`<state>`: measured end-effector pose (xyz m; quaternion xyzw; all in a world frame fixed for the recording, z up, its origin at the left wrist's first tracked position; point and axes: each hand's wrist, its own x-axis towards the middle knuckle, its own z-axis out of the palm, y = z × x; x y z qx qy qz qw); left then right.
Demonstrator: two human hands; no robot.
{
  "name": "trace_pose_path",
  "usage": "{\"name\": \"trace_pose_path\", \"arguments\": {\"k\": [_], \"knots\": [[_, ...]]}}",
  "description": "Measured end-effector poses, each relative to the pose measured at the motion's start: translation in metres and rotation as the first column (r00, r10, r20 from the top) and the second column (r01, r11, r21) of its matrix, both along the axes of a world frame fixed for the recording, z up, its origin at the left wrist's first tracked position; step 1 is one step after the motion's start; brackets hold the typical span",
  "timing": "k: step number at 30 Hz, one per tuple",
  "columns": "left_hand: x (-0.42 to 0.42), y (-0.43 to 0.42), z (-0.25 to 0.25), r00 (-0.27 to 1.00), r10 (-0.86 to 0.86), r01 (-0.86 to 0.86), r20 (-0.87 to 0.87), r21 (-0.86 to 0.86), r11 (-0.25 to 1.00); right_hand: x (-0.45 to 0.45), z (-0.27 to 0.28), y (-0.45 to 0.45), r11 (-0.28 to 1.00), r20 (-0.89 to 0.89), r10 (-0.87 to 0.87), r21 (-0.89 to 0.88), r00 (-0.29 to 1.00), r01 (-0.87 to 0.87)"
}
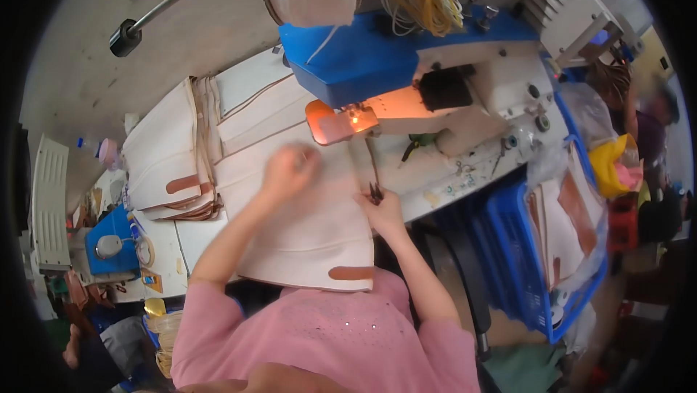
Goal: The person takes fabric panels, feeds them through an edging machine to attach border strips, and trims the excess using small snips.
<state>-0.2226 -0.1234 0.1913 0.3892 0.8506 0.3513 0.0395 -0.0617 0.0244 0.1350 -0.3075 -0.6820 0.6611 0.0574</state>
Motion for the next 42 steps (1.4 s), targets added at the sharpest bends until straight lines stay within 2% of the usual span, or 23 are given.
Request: {"name": "trace_pose_path", "arguments": {"k": [2, 5, 8, 11, 13, 14, 17, 20, 22, 23, 26, 29, 32, 35, 38, 42], "knots": [[-0.04, 0.005, -0.02, 0.956, 0.167, -0.163, -0.242, 0.034, 0.986, 0.0, -0.014, 0.001, 0.999, -0.039, 0.004, 0.053, 0.999, -0.002], [-0.07, 0.009, -0.043, 0.969, 0.175, -0.213, -0.175, -0.232, 0.949, 0.001, -0.017, 0.0, 0.996, -0.044, -0.005, 0.088, 0.999, 0.009], [-0.072, 0.013, -0.051, 0.975, 0.122, -0.164, -0.184, -0.235, 0.958, 0.003, -0.017, 0.001, 0.996, -0.011, -0.009, 0.087, 1.0, 0.01], [-0.071, 0.015, -0.031, 0.998, 0.033, -0.055, -0.057, -0.438, 0.897, 0.004, -0.016, 0.001, 0.998, 0.017, 0.005, 0.063, 1.0, -0.006], [-0.065, 0.007, -0.03, 0.937, -0.093, 0.028, -0.337, -0.192, 0.981, 0.004, -0.017, 0.004, 0.998, 0.032, 0.024, 0.059, 0.999, -0.026], [-0.06, 0.001, -0.03, 0.871, -0.125, 0.101, -0.476, -0.076, 0.992, 0.004, -0.015, 0.005, 0.992, 0.021, 0.041, 0.12, 0.999, -0.043], [-0.043, -0.02, -0.016, 0.902, -0.278, 0.255, -0.331, -0.111, 0.961, 0.009, -0.001, 0.013, 0.96, -0.038, 0.078, 0.271, 0.996, -0.064], [-0.012, -0.034, 0.027, 0.837, -0.431, 0.434, -0.338, -0.07, 0.898, 0.011, 0.031, 0.025, 0.943, -0.199, 0.105, 0.332, 0.974, -0.034], [0.002, -0.034, 0.059, 0.842, -0.421, 0.442, -0.337, -0.017, 0.897, 0.01, 0.065, 0.028, 0.946, -0.35, 0.135, 0.325, 0.927, -0.015], [0.008, -0.033, 0.071, 0.845, -0.416, 0.445, -0.335, 0.01, 0.896, 0.01, 0.08, 0.031, 0.909, -0.369, 0.225, 0.414, 0.902, -0.057], [0.004, -0.02, 0.091, 0.871, -0.337, 0.386, -0.357, 0.073, 0.92, -0.003, 0.11, 0.02, 0.919, -0.539, 0.234, 0.395, 0.809, -0.002], [0.001, -0.003, 0.097, 0.884, -0.231, 0.23, -0.406, -0.052, 0.972, -0.018, 0.099, 0.017, 0.985, -0.399, 0.113, 0.164, 0.91, -0.051], [0.004, 0.011, 0.095, 0.915, -0.176, 0.212, -0.364, 0.062, 0.975, -0.035, 0.105, 0.009, 0.997, -0.496, -0.048, 0.022, 0.867, 0.068], [0.003, 0.015, 0.088, 0.897, -0.228, 0.274, -0.377, 0.072, 0.959, -0.037, 0.117, 0.006, 0.994, -0.514, -0.087, 0.012, 0.854, 0.108], [-0.001, 0.016, 0.086, 0.9, -0.24, 0.275, -0.364, 0.047, 0.96, -0.037, 0.117, 0.009, 0.991, -0.464, 0.002, 0.119, 0.886, 0.06], [-0.004, 0.02, 0.086, 0.903, -0.227, 0.26, -0.366, 0.043, 0.965, -0.041, 0.126, 0.012, 0.985, -0.402, 0.025, 0.168, 0.915, 0.047]]}}
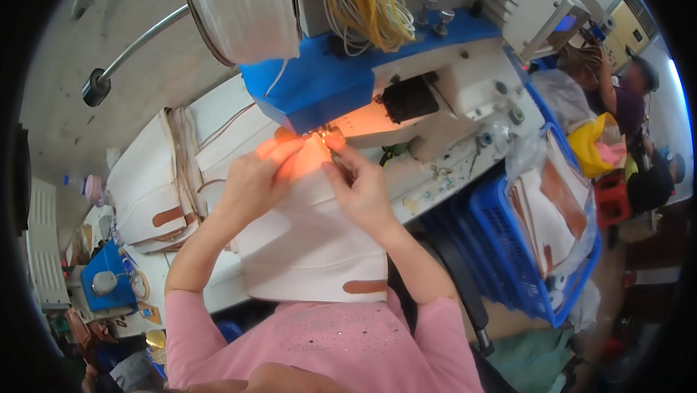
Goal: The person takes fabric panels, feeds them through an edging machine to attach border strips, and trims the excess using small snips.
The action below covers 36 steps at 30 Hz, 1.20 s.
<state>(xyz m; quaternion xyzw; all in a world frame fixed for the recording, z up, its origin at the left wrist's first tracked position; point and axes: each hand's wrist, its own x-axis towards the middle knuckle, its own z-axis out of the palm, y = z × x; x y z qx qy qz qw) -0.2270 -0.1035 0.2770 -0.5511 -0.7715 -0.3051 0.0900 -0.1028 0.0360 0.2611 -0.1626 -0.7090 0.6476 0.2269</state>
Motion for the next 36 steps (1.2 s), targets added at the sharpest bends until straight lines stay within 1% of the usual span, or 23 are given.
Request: {"name": "trace_pose_path", "arguments": {"k": [2, 5, 8, 11, 14, 17, 20, 23, 26, 29, 32, 36], "knots": [[0.0, 0.002, 0.002, 1.0, 0.018, -0.018, 0.019, 0.003, 1.0, -0.001, -0.001, 0.003, 1.0, 0.041, 0.019, 0.01, 0.999, -0.02], [0.001, 0.004, 0.008, 0.999, 0.033, -0.033, 0.029, -0.007, 0.999, -0.003, 0.001, 0.006, 0.999, 0.028, 0.036, 0.006, 0.999, -0.036], [0.001, 0.005, 0.009, 0.998, 0.053, -0.052, 0.043, -0.02, 0.998, -0.006, 0.008, 0.008, 0.998, 0.062, 0.062, -0.019, 0.996, -0.061], [-0.002, 0.006, 0.007, 0.998, 0.041, -0.042, 0.044, 0.021, 0.999, -0.007, 0.006, 0.011, 0.997, 0.088, 0.082, -0.011, 0.993, -0.082], [-0.003, 0.007, 0.005, 0.996, 0.056, -0.058, 0.067, 0.024, 0.998, -0.008, 0.008, 0.01, 0.996, 0.05, 0.09, -0.014, 0.995, -0.089], [-0.006, 0.006, 0.005, 0.996, 0.064, -0.065, 0.067, 0.011, 0.998, -0.009, 0.014, 0.007, 0.997, 0.075, 0.078, -0.014, 0.994, -0.077], [-0.008, 0.008, 0.009, 0.995, 0.065, -0.066, 0.075, 0.012, 0.998, -0.011, 0.013, 0.008, 0.998, 0.1, 0.059, 0.024, 0.993, -0.061], [-0.012, 0.011, 0.008, 0.998, 0.038, -0.04, 0.057, 0.044, 0.998, -0.014, 0.004, 0.009, 0.999, 0.059, 0.037, -0.007, 0.998, -0.037], [-0.014, 0.011, 0.009, 0.998, 0.036, -0.038, 0.058, 0.02, 0.999, -0.015, 0.005, 0.008, 1.0, 0.042, 0.018, -0.024, 0.999, -0.017], [-0.014, 0.01, 0.009, 0.997, 0.053, -0.052, 0.057, -0.016, 0.999, -0.012, 0.007, 0.009, 1.0, 0.101, 0.017, 0.005, 0.995, -0.017], [-0.012, 0.008, 0.013, 0.997, 0.055, -0.058, -0.045, -0.072, 0.996, -0.012, 0.007, 0.007, 0.999, 0.079, -0.004, -0.039, 0.997, 0.007], [-0.007, 0.009, 0.019, 0.994, 0.059, -0.068, -0.092, -0.102, 0.992, -0.012, 0.005, 0.008, 0.999, 0.071, -0.002, -0.037, 0.997, 0.005]]}}
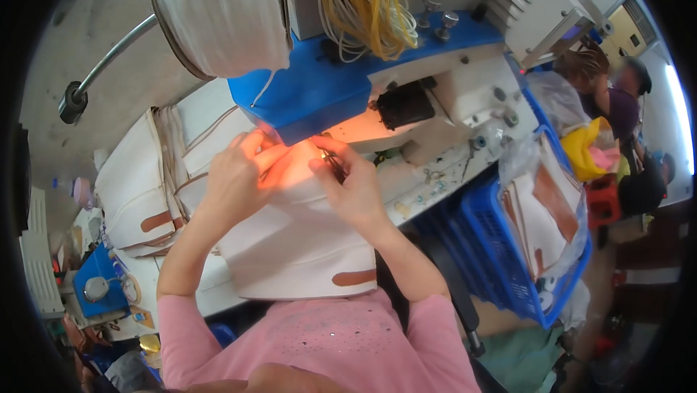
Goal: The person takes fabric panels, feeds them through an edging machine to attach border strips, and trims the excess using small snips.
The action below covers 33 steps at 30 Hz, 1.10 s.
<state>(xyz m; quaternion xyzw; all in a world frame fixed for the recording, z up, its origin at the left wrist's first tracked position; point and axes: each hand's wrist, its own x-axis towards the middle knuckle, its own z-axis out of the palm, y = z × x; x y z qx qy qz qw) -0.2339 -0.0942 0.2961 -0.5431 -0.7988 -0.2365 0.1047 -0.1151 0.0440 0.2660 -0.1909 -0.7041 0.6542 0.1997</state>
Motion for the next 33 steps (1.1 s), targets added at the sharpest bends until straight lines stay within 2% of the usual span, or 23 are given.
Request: {"name": "trace_pose_path", "arguments": {"k": [8, 11, 17, 20, 23, 26, 29, 32, 33], "knots": [[-0.008, -0.001, 0.0, 0.995, -0.04, 0.041, -0.093, 0.018, 0.999, 0.0, 0.001, -0.002, 1.0, -0.03, -0.014, -0.026, 0.999, 0.013], [-0.01, -0.001, 0.003, 0.997, -0.049, 0.051, -0.056, 0.023, 0.998, 0.003, 0.002, 0.0, 0.999, -0.006, 0.016, 0.03, 1.0, -0.015], [-0.014, 0.002, 0.014, 0.999, -0.022, 0.023, 0.045, -0.013, 1.0, 0.004, 0.003, 0.0, 0.999, -0.022, 0.018, 0.036, 1.0, -0.017], [-0.03, 0.003, -0.001, 0.995, -0.085, 0.083, -0.051, -0.054, 0.995, 0.003, 0.003, 0.001, 0.999, 0.007, 0.016, 0.031, 1.0, -0.016], [-0.038, 0.004, -0.001, 0.997, -0.071, 0.067, -0.04, -0.099, 0.993, 0.001, 0.006, -0.001, 1.0, 0.02, -0.004, -0.008, 1.0, 0.004], [-0.04, 0.008, 0.0, 0.998, -0.055, 0.055, -0.011, 0.009, 0.998, -0.003, 0.007, -0.004, 0.999, 0.055, -0.053, -0.004, 0.997, 0.053], [-0.042, 0.007, 0.003, 1.0, -0.02, 0.02, -0.002, -0.002, 1.0, -0.01, 0.009, -0.007, 0.991, 0.065, -0.133, -0.008, 0.989, 0.134], [-0.03, 0.012, 0.003, 0.975, 0.102, -0.083, -0.198, 0.103, 0.991, -0.013, 0.009, -0.007, 0.985, 0.071, -0.165, 0.065, 0.984, 0.161], [-0.03, 0.012, 0.0, 0.986, 0.08, -0.068, -0.146, 0.082, 0.994, -0.013, 0.009, -0.007, 0.984, 0.068, -0.169, 0.071, 0.983, 0.164]]}}
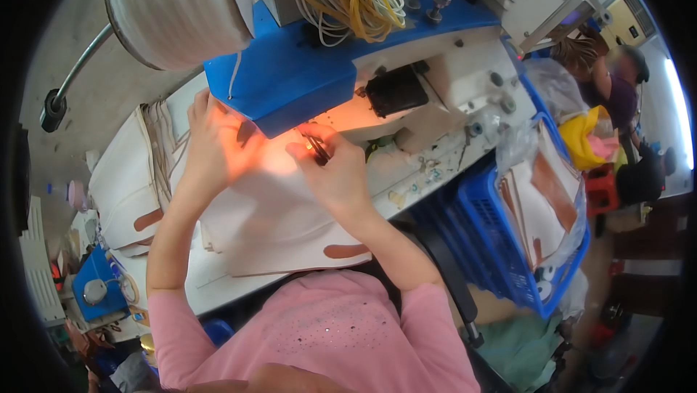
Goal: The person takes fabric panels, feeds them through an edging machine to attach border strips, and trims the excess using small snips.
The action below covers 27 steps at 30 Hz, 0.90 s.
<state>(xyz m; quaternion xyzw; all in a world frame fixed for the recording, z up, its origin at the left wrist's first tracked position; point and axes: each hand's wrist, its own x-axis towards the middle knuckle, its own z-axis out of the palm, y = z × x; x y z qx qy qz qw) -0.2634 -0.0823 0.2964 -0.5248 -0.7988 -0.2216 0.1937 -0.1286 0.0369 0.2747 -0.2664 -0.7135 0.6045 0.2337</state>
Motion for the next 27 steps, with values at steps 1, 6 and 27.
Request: {"name": "trace_pose_path", "arguments": {"k": [1, 6, 27], "knots": [[0.0, 0.0, -0.005, 0.998, -0.019, 0.02, 0.054, -0.016, 1.0, -0.001, -0.001, 0.001, 1.0, -0.002, -0.003, 0.007, 1.0, 0.003], [0.021, -0.005, 0.001, 0.978, -0.099, 0.11, 0.186, -0.052, 0.993, -0.001, -0.002, -0.001, 0.999, -0.017, -0.035, -0.023, 0.999, 0.034], [0.046, 0.001, 0.0, 0.988, -0.116, 0.093, -0.104, -0.202, 0.975, -0.001, -0.007, -0.003, 0.999, -0.058, -0.017, 0.035, 0.998, 0.019]]}}
